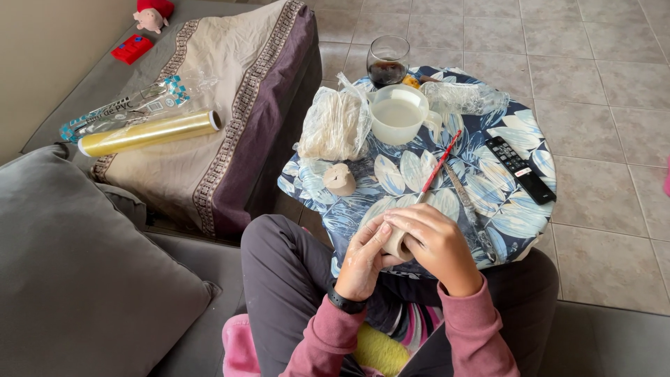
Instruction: Shape a small clay cup or vessel by hand on a workshop table.
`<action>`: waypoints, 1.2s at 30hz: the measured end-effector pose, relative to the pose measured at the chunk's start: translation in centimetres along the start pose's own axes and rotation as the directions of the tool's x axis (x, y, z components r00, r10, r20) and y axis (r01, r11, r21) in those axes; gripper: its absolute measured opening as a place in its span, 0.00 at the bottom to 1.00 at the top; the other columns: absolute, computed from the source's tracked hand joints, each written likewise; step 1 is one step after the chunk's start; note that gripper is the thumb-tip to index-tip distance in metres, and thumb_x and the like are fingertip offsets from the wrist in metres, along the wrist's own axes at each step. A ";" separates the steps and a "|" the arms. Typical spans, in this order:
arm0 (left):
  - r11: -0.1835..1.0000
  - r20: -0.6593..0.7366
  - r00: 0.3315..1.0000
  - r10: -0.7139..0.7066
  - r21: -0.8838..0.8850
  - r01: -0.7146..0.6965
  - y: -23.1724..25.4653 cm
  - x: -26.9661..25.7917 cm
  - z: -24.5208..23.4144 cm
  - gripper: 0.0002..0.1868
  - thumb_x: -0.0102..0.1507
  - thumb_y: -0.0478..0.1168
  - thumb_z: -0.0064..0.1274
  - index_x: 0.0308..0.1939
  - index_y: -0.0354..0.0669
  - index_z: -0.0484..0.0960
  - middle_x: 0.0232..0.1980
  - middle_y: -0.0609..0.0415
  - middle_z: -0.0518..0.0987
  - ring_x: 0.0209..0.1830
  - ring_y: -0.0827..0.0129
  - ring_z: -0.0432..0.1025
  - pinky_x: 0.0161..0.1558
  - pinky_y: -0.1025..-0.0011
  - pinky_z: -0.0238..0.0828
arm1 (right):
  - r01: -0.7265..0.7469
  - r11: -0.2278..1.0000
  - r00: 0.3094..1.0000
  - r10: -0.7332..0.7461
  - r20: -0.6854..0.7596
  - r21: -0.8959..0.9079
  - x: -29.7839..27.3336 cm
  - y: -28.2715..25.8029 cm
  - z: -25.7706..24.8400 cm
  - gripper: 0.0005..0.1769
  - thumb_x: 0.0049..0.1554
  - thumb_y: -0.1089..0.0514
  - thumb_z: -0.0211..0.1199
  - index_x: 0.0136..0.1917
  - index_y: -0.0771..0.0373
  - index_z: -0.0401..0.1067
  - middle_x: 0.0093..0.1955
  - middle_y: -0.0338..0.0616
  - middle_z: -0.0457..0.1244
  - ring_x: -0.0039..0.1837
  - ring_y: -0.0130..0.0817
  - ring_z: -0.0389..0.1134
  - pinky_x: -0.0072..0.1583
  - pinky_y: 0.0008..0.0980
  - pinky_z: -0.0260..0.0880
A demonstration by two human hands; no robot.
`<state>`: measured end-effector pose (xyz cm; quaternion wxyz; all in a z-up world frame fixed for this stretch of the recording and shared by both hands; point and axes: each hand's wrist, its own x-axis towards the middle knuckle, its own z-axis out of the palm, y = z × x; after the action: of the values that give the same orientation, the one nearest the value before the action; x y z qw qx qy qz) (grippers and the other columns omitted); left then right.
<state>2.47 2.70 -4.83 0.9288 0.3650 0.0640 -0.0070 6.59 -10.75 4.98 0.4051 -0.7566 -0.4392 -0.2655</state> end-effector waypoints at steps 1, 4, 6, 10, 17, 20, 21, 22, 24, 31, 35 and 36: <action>1.000 -0.001 1.000 0.000 -0.001 0.000 0.4 -0.2 0.4 0.28 0.69 0.40 0.53 0.72 0.32 0.70 0.61 0.30 0.78 0.43 0.45 0.82 0.38 0.57 0.85 | 0.000 1.000 1.000 0.000 0.001 0.000 -0.3 0.3 0.2 0.16 0.51 0.76 0.62 0.51 0.65 0.80 0.53 0.47 0.72 0.52 0.44 0.75 0.54 0.38 0.77; 1.000 -0.003 1.000 -0.006 0.031 0.006 1.2 -0.7 1.2 0.27 0.70 0.42 0.52 0.67 0.26 0.72 0.52 0.34 0.80 0.40 0.50 0.83 0.37 0.59 0.86 | 0.045 0.996 0.999 -0.046 -0.006 -0.079 -0.8 0.8 0.4 0.15 0.51 0.74 0.64 0.51 0.64 0.81 0.53 0.45 0.72 0.51 0.41 0.74 0.54 0.36 0.76; 0.998 0.016 1.000 -0.002 0.059 0.001 1.3 -0.8 1.3 0.25 0.70 0.43 0.53 0.64 0.26 0.74 0.49 0.36 0.80 0.38 0.51 0.83 0.36 0.59 0.86 | 0.095 0.992 0.994 -0.100 -0.054 -0.086 -0.6 0.7 0.2 0.12 0.51 0.73 0.65 0.49 0.65 0.80 0.49 0.45 0.72 0.47 0.41 0.74 0.51 0.37 0.77; 0.997 0.031 1.000 -0.005 0.081 0.002 2.0 -1.4 2.1 0.25 0.70 0.43 0.53 0.64 0.26 0.74 0.50 0.37 0.79 0.39 0.52 0.82 0.38 0.57 0.85 | 0.119 0.987 0.987 -0.129 -0.097 -0.105 -1.5 1.4 0.5 0.13 0.50 0.70 0.69 0.49 0.63 0.81 0.49 0.43 0.72 0.46 0.40 0.74 0.50 0.36 0.76; 0.994 0.053 0.998 -0.030 0.107 0.024 2.2 -1.1 1.4 0.28 0.72 0.45 0.50 0.69 0.24 0.70 0.48 0.34 0.79 0.41 0.55 0.82 0.42 0.57 0.84 | 0.083 0.990 0.989 -0.096 -0.111 -0.117 -1.5 0.9 0.7 0.16 0.49 0.71 0.68 0.51 0.63 0.81 0.50 0.45 0.73 0.46 0.43 0.75 0.47 0.38 0.77; 0.997 0.055 0.998 -0.041 0.066 0.037 1.2 -0.3 -0.2 0.28 0.73 0.45 0.49 0.69 0.24 0.69 0.47 0.34 0.79 0.40 0.55 0.82 0.41 0.57 0.85 | 0.014 0.994 0.999 -0.018 -0.036 -0.112 -0.9 -0.1 0.3 0.20 0.49 0.72 0.65 0.55 0.64 0.80 0.51 0.49 0.73 0.48 0.46 0.76 0.48 0.40 0.78; 0.999 0.058 0.997 -0.042 0.038 0.039 0.8 -0.1 -0.6 0.29 0.73 0.45 0.49 0.70 0.24 0.68 0.47 0.36 0.79 0.38 0.56 0.83 0.40 0.58 0.86 | -0.026 0.994 1.000 0.027 0.010 -0.107 -0.6 -0.4 0.0 0.22 0.49 0.72 0.65 0.58 0.64 0.80 0.52 0.51 0.73 0.49 0.47 0.76 0.49 0.40 0.78; 0.998 0.051 0.998 -0.046 0.036 0.044 1.4 -0.4 0.1 0.29 0.73 0.45 0.49 0.70 0.24 0.68 0.47 0.36 0.79 0.38 0.56 0.83 0.40 0.58 0.86 | -0.031 0.994 0.999 0.033 0.015 -0.103 -0.6 -0.5 -0.2 0.22 0.49 0.72 0.65 0.58 0.64 0.80 0.52 0.51 0.73 0.49 0.47 0.76 0.49 0.40 0.78; 0.998 0.035 0.999 -0.014 -0.064 0.016 2.5 -0.9 1.6 0.26 0.74 0.43 0.46 0.71 0.27 0.68 0.49 0.34 0.79 0.43 0.52 0.82 0.44 0.56 0.85 | -0.187 0.981 0.975 0.193 0.113 -0.055 -0.7 -0.6 -0.6 0.32 0.53 0.71 0.61 0.71 0.67 0.69 0.51 0.62 0.71 0.50 0.57 0.73 0.49 0.51 0.77; 0.846 0.025 0.999 0.025 -0.534 -0.007 2.2 0.0 1.5 0.28 0.74 0.48 0.41 0.72 0.33 0.66 0.67 0.28 0.72 0.60 0.34 0.73 0.54 0.45 0.80 | -0.490 0.815 0.868 0.424 0.258 0.311 0.5 -1.0 -0.5 0.49 0.57 0.69 0.61 0.83 0.71 0.37 0.78 0.72 0.50 0.75 0.66 0.55 0.70 0.58 0.63; 0.745 -0.079 0.994 0.076 -0.658 -0.110 1.9 -0.3 1.9 0.28 0.75 0.55 0.40 0.67 0.34 0.72 0.69 0.34 0.74 0.66 0.38 0.70 0.63 0.43 0.73 | -0.556 0.757 0.831 0.504 0.236 0.343 -0.4 -0.9 0.6 0.32 0.59 0.59 0.65 0.74 0.67 0.64 0.73 0.59 0.61 0.74 0.53 0.60 0.69 0.46 0.66; 0.756 -0.117 0.987 0.107 -0.636 -0.158 2.1 -0.5 2.2 0.28 0.75 0.57 0.41 0.65 0.36 0.74 0.69 0.38 0.75 0.68 0.43 0.70 0.65 0.46 0.72 | -0.563 0.743 0.827 0.516 0.224 0.362 -0.3 -1.2 0.7 0.28 0.60 0.57 0.65 0.71 0.69 0.67 0.73 0.60 0.61 0.75 0.55 0.60 0.70 0.49 0.66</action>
<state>2.33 2.73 -1.82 0.9926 0.0285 0.0706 0.0945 5.41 -9.90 4.88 0.5902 -0.7612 -0.2687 0.0041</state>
